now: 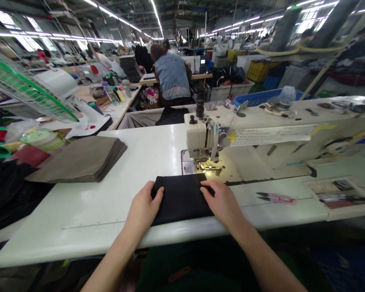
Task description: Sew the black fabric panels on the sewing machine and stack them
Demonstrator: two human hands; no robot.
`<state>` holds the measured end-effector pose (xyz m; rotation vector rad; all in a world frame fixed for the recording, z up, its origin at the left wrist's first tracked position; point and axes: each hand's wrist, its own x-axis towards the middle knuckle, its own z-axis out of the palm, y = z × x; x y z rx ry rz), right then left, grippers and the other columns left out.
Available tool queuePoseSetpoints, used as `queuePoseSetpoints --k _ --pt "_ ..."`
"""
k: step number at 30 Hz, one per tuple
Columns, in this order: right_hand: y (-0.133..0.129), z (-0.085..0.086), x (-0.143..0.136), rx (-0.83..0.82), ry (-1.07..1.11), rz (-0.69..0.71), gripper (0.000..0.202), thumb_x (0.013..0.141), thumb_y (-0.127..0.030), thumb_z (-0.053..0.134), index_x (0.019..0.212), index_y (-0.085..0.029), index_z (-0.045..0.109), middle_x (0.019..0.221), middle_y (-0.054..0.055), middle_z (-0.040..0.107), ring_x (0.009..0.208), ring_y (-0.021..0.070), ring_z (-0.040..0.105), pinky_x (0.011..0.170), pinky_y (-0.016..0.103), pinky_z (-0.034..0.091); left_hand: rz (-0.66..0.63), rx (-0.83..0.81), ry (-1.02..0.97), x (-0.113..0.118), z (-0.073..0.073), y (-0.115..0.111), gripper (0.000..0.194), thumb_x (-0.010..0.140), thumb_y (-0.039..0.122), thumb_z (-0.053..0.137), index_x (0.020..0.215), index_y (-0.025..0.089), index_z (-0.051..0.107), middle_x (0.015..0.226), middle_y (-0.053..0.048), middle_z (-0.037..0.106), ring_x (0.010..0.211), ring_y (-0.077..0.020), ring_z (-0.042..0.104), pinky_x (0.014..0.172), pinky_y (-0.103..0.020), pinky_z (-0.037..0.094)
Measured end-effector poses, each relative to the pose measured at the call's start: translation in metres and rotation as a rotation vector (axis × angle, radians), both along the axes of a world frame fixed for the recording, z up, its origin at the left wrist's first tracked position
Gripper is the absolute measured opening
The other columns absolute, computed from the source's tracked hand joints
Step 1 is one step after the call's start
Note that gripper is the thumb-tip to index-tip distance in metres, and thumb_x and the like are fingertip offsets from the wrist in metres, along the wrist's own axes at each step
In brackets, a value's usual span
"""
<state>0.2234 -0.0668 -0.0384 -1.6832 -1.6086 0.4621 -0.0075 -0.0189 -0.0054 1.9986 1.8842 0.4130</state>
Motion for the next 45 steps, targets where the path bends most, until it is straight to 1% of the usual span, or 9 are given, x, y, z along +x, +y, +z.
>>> queuePoseSetpoints --k 11,16,20,26,31,36,42,44,45 --pt "0.003 -0.001 -0.002 -0.026 -0.001 -0.012 0.014 0.089 -0.016 0.061 0.099 -0.018 0.071 0.097 0.006 0.074 0.093 0.0233 0.070 0.084 0.036 0.054 0.009 -0.019 0.089 0.004 0.001 0.002 0.019 0.092 0.038 0.045 0.080 0.024 0.047 0.077 -0.005 0.065 0.073 -0.0252 0.063 0.067 -0.032 0.041" --pt "0.004 -0.003 -0.002 -0.025 -0.040 -0.012 0.014 0.089 -0.019 0.060 0.097 -0.020 0.071 0.098 0.007 0.074 0.093 0.0242 0.071 0.083 0.036 0.055 -0.005 0.009 0.045 0.003 0.001 0.002 0.017 0.092 0.034 0.048 0.080 0.023 0.050 0.078 -0.005 0.067 0.074 -0.0254 0.065 0.067 -0.032 0.043" --pt "0.003 -0.008 0.000 0.000 -0.092 0.007 0.017 0.089 -0.021 0.057 0.097 -0.021 0.072 0.097 0.007 0.075 0.088 0.0245 0.072 0.080 0.037 0.056 0.055 0.026 -0.080 -0.001 0.001 0.005 0.017 0.095 0.035 0.050 0.084 0.023 0.054 0.073 -0.002 0.066 0.069 -0.0230 0.064 0.065 -0.031 0.042" --pt "0.001 -0.017 0.005 0.031 -0.116 0.026 0.024 0.090 -0.031 0.052 0.099 -0.021 0.072 0.099 0.009 0.075 0.089 0.0255 0.071 0.080 0.039 0.055 0.090 0.022 -0.056 -0.007 -0.003 0.008 0.018 0.093 0.019 0.055 0.075 0.021 0.052 0.068 -0.001 0.062 0.066 -0.0187 0.060 0.063 -0.028 0.038" --pt "-0.001 -0.016 0.005 0.016 -0.112 0.021 0.028 0.090 -0.036 0.050 0.098 -0.021 0.072 0.098 0.009 0.075 0.090 0.0267 0.071 0.081 0.041 0.055 0.093 0.008 -0.054 -0.007 -0.003 0.006 0.017 0.092 0.015 0.056 0.076 0.020 0.054 0.068 0.000 0.061 0.065 -0.0171 0.058 0.062 -0.027 0.036" --pt "-0.001 -0.018 0.005 0.045 -0.120 0.017 0.027 0.091 -0.036 0.050 0.099 -0.023 0.072 0.097 0.008 0.075 0.088 0.0256 0.071 0.078 0.039 0.056 0.084 0.002 -0.035 -0.007 -0.004 0.008 0.016 0.092 0.014 0.056 0.077 0.020 0.056 0.068 0.000 0.062 0.066 -0.0172 0.059 0.062 -0.027 0.037" --pt "-0.003 -0.020 0.004 0.076 -0.205 0.019 0.025 0.093 -0.033 0.050 0.101 -0.022 0.071 0.097 0.009 0.072 0.085 0.0262 0.069 0.077 0.041 0.057 0.079 -0.012 0.037 -0.002 -0.005 0.005 0.012 0.094 0.016 0.054 0.084 0.018 0.060 0.074 -0.004 0.066 0.072 -0.0202 0.063 0.067 -0.029 0.043" --pt "-0.002 -0.017 0.003 0.137 -0.260 0.034 0.023 0.093 -0.029 0.051 0.101 -0.021 0.071 0.097 0.011 0.069 0.086 0.0276 0.067 0.081 0.044 0.057 0.081 0.000 0.089 -0.002 -0.002 0.002 0.009 0.094 0.018 0.054 0.093 0.018 0.063 0.084 -0.007 0.068 0.077 -0.0225 0.065 0.070 -0.031 0.046" --pt "0.000 -0.015 0.002 0.179 -0.282 0.064 0.023 0.092 -0.025 0.051 0.102 -0.021 0.072 0.101 0.013 0.068 0.092 0.0290 0.067 0.086 0.047 0.056 0.060 0.039 0.132 -0.003 0.000 0.002 0.011 0.094 0.018 0.054 0.099 0.018 0.064 0.093 -0.009 0.069 0.084 -0.0243 0.066 0.073 -0.033 0.048"
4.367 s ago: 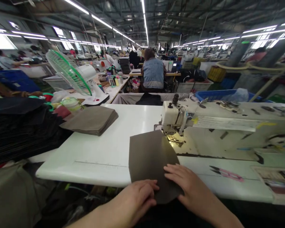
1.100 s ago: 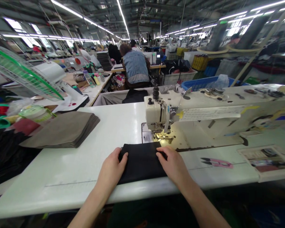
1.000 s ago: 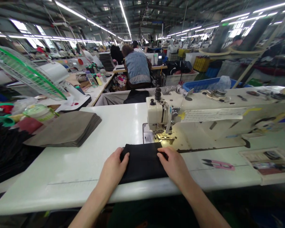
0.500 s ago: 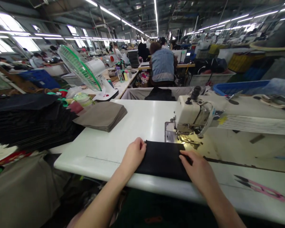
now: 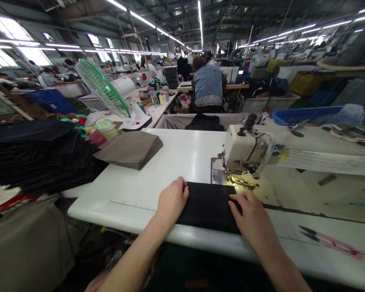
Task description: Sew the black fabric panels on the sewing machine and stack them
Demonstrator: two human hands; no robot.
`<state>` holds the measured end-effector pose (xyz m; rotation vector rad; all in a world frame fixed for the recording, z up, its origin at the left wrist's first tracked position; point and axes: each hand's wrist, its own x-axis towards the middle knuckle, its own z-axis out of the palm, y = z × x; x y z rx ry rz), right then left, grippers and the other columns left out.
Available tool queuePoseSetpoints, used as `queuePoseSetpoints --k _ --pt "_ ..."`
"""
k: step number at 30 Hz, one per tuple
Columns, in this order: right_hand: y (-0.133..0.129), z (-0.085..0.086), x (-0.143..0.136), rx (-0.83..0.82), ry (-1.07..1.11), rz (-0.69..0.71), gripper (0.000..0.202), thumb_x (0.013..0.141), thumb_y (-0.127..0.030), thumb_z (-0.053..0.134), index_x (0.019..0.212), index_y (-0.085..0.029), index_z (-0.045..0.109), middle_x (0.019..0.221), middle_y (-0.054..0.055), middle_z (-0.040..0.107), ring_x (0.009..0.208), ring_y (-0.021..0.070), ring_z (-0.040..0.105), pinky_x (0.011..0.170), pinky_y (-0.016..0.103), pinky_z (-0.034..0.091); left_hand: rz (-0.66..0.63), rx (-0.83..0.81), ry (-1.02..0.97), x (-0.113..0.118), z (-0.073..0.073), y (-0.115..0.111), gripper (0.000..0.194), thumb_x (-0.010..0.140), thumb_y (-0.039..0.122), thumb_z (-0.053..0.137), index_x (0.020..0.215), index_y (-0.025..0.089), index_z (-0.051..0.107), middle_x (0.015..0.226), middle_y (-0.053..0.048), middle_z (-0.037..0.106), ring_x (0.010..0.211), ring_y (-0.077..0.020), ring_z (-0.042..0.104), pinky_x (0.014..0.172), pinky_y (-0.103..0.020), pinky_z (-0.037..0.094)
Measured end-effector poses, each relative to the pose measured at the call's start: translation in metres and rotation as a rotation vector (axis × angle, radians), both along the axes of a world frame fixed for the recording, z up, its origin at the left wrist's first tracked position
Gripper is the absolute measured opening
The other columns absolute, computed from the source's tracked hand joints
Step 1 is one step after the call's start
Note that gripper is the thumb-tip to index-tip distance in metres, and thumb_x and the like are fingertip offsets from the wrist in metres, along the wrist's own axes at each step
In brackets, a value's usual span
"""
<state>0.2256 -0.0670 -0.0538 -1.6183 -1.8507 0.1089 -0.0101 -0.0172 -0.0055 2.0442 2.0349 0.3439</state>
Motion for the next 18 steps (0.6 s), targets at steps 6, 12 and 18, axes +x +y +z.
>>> queuePoseSetpoints --k 6,12,18 --pt "0.017 0.012 -0.020 -0.039 -0.038 0.329 0.053 0.081 0.004 0.036 0.114 -0.017 0.072 0.124 0.014 0.067 0.117 0.0261 0.061 0.104 0.047 0.050 -0.698 0.124 0.145 0.003 0.006 0.005 0.040 0.088 0.000 0.046 0.116 0.020 0.067 0.128 -0.010 0.065 0.120 -0.0256 0.058 0.102 -0.039 0.048" --pt "0.011 0.005 -0.032 -0.009 -0.010 0.197 0.035 0.092 -0.010 0.046 0.117 -0.017 0.069 0.122 0.014 0.068 0.117 0.0281 0.062 0.104 0.048 0.051 -0.522 0.219 0.161 0.029 -0.022 -0.019 0.049 0.096 0.029 0.056 0.142 0.015 0.053 0.149 -0.020 0.050 0.139 -0.0375 0.045 0.111 -0.055 0.040" --pt "-0.020 -0.011 0.004 0.051 -0.022 0.173 0.037 0.098 -0.019 0.048 0.131 -0.021 0.062 0.136 0.013 0.063 0.127 0.0275 0.059 0.108 0.051 0.050 -0.550 0.262 0.136 0.022 -0.034 -0.029 0.052 0.097 0.035 0.054 0.147 0.020 0.048 0.159 -0.017 0.037 0.148 -0.0370 0.031 0.116 -0.060 0.032"
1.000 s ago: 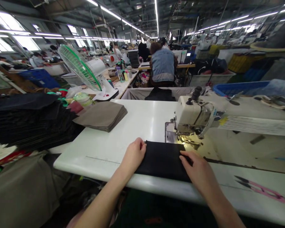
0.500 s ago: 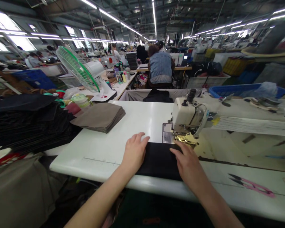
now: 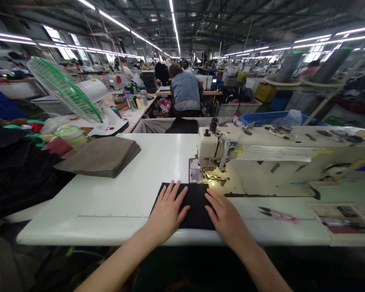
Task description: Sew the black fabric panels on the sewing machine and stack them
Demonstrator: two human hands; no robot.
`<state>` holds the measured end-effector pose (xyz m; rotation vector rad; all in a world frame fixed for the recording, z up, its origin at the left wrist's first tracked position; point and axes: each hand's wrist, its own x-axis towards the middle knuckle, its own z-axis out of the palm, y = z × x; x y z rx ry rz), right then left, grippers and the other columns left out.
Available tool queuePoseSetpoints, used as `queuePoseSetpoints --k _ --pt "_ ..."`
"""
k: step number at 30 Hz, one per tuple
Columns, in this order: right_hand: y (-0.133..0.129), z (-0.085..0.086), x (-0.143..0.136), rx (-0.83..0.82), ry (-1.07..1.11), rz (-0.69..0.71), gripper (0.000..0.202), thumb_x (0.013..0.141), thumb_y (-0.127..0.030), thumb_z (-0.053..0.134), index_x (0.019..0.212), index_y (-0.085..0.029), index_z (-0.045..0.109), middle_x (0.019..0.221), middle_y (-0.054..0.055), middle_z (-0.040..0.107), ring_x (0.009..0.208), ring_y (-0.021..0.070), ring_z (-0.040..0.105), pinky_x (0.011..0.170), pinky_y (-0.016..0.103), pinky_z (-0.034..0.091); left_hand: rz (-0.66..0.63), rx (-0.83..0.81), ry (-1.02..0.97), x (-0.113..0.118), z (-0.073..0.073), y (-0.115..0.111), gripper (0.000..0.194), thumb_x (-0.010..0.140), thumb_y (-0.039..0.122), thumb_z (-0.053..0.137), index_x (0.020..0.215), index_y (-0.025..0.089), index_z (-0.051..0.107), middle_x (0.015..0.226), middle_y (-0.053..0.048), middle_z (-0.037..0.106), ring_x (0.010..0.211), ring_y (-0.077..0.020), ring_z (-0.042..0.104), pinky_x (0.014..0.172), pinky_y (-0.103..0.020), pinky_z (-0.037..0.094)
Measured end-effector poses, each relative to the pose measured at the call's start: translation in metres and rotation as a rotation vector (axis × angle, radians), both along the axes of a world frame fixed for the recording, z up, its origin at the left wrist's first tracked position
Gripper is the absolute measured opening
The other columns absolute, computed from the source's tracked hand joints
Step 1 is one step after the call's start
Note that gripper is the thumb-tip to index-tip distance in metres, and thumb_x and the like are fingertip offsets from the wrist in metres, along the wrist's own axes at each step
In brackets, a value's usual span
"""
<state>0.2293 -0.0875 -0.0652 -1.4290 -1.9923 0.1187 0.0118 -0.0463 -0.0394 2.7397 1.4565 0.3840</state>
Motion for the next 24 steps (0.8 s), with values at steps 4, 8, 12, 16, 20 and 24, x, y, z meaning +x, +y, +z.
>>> queuePoseSetpoints --k 4,8,12,16,20,24 --pt "0.002 0.002 0.010 -0.007 -0.035 0.016 0.036 0.096 -0.020 0.051 0.130 -0.019 0.063 0.135 0.013 0.064 0.126 0.0282 0.060 0.108 0.051 0.050 -0.100 -0.057 -0.025 0.020 0.013 0.007 0.051 0.098 0.033 0.053 0.146 0.018 0.048 0.161 -0.016 0.034 0.151 -0.0341 0.025 0.119 -0.059 0.027" --pt "0.019 0.009 0.006 -0.024 -0.052 0.011 0.034 0.094 -0.018 0.054 0.126 -0.017 0.065 0.132 0.013 0.066 0.124 0.0285 0.060 0.108 0.051 0.048 -0.259 -0.147 0.002 0.035 0.020 0.027 0.063 0.097 0.045 0.054 0.152 0.017 0.041 0.161 -0.014 0.035 0.151 -0.0308 0.028 0.121 -0.056 0.025" --pt "0.032 0.013 0.003 -0.042 -0.039 -0.004 0.031 0.093 -0.018 0.056 0.123 -0.016 0.066 0.130 0.014 0.066 0.123 0.0287 0.059 0.108 0.052 0.048 -0.305 -0.171 0.022 0.029 0.021 0.047 0.063 0.098 0.047 0.053 0.153 0.018 0.040 0.162 -0.012 0.033 0.151 -0.0295 0.028 0.121 -0.055 0.023" --pt "0.035 0.012 0.002 -0.041 -0.034 -0.026 0.030 0.095 -0.019 0.055 0.122 -0.014 0.066 0.130 0.015 0.066 0.123 0.0295 0.058 0.107 0.052 0.048 -0.328 -0.175 0.011 0.026 0.021 0.055 0.063 0.098 0.047 0.053 0.153 0.020 0.039 0.162 -0.011 0.032 0.151 -0.0288 0.027 0.122 -0.054 0.021" --pt "0.037 0.009 0.004 -0.032 -0.027 -0.020 0.030 0.095 -0.020 0.055 0.123 -0.017 0.066 0.131 0.013 0.066 0.123 0.0282 0.058 0.106 0.051 0.049 -0.323 -0.161 -0.002 0.028 0.019 0.057 0.063 0.098 0.048 0.052 0.153 0.020 0.039 0.163 -0.011 0.032 0.151 -0.0290 0.026 0.122 -0.054 0.021" --pt "0.039 0.007 0.005 -0.014 -0.035 -0.024 0.030 0.094 -0.020 0.056 0.123 -0.017 0.066 0.130 0.013 0.066 0.122 0.0283 0.059 0.105 0.051 0.050 -0.331 -0.172 0.013 0.028 0.017 0.059 0.064 0.099 0.051 0.050 0.154 0.020 0.038 0.163 -0.010 0.030 0.151 -0.0295 0.026 0.122 -0.055 0.021"
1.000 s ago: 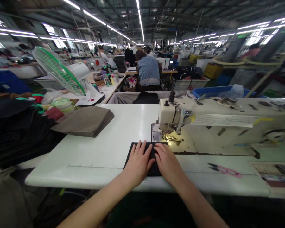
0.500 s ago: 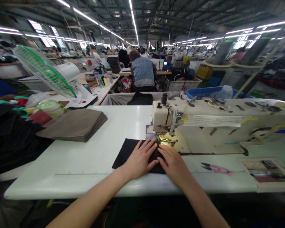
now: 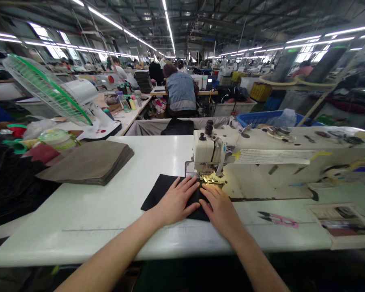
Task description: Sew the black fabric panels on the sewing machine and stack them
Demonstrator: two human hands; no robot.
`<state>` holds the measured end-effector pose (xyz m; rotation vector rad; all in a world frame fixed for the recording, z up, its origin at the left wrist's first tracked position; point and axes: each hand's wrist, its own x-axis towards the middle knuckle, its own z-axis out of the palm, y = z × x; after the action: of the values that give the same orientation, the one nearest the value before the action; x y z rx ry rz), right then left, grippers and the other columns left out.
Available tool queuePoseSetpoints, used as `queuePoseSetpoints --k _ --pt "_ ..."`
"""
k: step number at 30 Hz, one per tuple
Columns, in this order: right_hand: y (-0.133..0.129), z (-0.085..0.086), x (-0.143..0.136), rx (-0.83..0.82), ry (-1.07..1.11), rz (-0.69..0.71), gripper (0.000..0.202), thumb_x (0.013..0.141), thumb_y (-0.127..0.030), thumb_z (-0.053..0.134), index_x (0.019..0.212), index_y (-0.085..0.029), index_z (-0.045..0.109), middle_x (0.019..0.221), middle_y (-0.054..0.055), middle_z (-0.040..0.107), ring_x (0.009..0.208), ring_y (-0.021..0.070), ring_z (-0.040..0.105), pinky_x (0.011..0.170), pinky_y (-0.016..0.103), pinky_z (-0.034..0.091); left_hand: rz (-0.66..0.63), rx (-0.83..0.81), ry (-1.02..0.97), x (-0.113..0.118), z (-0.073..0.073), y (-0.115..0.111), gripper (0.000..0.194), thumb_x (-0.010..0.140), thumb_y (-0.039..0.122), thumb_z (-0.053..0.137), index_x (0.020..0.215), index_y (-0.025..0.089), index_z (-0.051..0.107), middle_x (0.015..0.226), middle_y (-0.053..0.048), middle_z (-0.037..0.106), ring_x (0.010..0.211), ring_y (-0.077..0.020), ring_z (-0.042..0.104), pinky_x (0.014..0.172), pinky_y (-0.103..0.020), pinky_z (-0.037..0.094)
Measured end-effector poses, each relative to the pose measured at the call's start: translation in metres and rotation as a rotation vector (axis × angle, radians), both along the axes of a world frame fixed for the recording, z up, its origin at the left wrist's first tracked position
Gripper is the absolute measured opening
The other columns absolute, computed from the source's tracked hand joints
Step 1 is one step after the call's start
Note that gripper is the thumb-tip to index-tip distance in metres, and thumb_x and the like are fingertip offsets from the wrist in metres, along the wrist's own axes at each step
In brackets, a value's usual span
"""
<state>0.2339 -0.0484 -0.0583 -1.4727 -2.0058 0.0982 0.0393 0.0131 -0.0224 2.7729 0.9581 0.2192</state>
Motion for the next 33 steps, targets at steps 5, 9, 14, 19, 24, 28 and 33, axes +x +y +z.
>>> queuePoseSetpoints --k 5,9,14,19,24,28,33 --pt "-0.001 0.001 0.000 0.000 -0.022 -0.001 0.031 0.095 -0.019 0.056 0.124 -0.014 0.065 0.130 0.014 0.066 0.122 0.0287 0.058 0.106 0.051 0.050 -0.003 0.007 0.006 -0.001 -0.001 0.000 0.064 0.099 0.052 0.048 0.154 0.021 0.037 0.164 -0.008 0.029 0.152 -0.0294 0.026 0.122 -0.054 0.021" --pt "0.001 0.004 -0.002 -0.018 -0.023 -0.010 0.031 0.095 -0.019 0.056 0.124 -0.016 0.065 0.130 0.013 0.066 0.122 0.0285 0.058 0.105 0.051 0.050 -0.008 0.024 0.002 -0.001 -0.001 0.004 0.064 0.099 0.053 0.048 0.154 0.022 0.038 0.163 -0.008 0.031 0.151 -0.0294 0.026 0.122 -0.054 0.022" --pt "-0.003 0.005 0.000 -0.007 -0.012 -0.008 0.030 0.094 -0.018 0.056 0.123 -0.016 0.066 0.130 0.013 0.067 0.122 0.0282 0.059 0.105 0.050 0.050 -0.009 0.070 0.009 0.000 -0.003 0.004 0.064 0.099 0.053 0.049 0.153 0.021 0.039 0.162 -0.012 0.032 0.151 -0.0302 0.028 0.121 -0.054 0.024" --pt "-0.039 0.004 0.007 0.049 -0.021 0.063 0.030 0.099 -0.023 0.053 0.124 -0.018 0.067 0.127 0.011 0.069 0.120 0.0258 0.063 0.104 0.046 0.052 -0.132 0.065 -0.017 -0.007 -0.001 -0.029 0.045 0.103 0.028 0.044 0.147 0.021 0.048 0.157 -0.010 0.042 0.148 -0.0293 0.033 0.119 -0.055 0.030" --pt "-0.065 0.006 0.011 0.081 -0.082 0.116 0.032 0.100 -0.022 0.051 0.129 -0.017 0.064 0.130 0.010 0.068 0.120 0.0255 0.062 0.104 0.046 0.051 -0.222 0.041 -0.029 -0.016 0.006 -0.055 0.045 0.103 0.027 0.047 0.148 0.021 0.047 0.155 -0.009 0.046 0.147 -0.0296 0.035 0.118 -0.053 0.033" --pt "-0.051 0.008 0.012 0.083 -0.111 0.113 0.029 0.101 -0.022 0.049 0.124 -0.016 0.067 0.125 0.010 0.071 0.114 0.0264 0.063 0.103 0.049 0.050 -0.207 0.033 -0.052 -0.017 0.004 -0.043 0.046 0.102 0.033 0.050 0.147 0.022 0.049 0.155 -0.009 0.047 0.147 -0.0296 0.036 0.118 -0.054 0.034" --pt "-0.019 0.011 0.014 0.057 -0.086 0.100 0.024 0.100 -0.023 0.053 0.116 -0.017 0.069 0.118 0.009 0.072 0.108 0.0250 0.062 0.099 0.046 0.050 -0.190 0.020 -0.056 -0.013 0.002 -0.013 0.044 0.103 0.036 0.049 0.145 0.022 0.052 0.154 -0.009 0.048 0.145 -0.0294 0.039 0.118 -0.055 0.033"
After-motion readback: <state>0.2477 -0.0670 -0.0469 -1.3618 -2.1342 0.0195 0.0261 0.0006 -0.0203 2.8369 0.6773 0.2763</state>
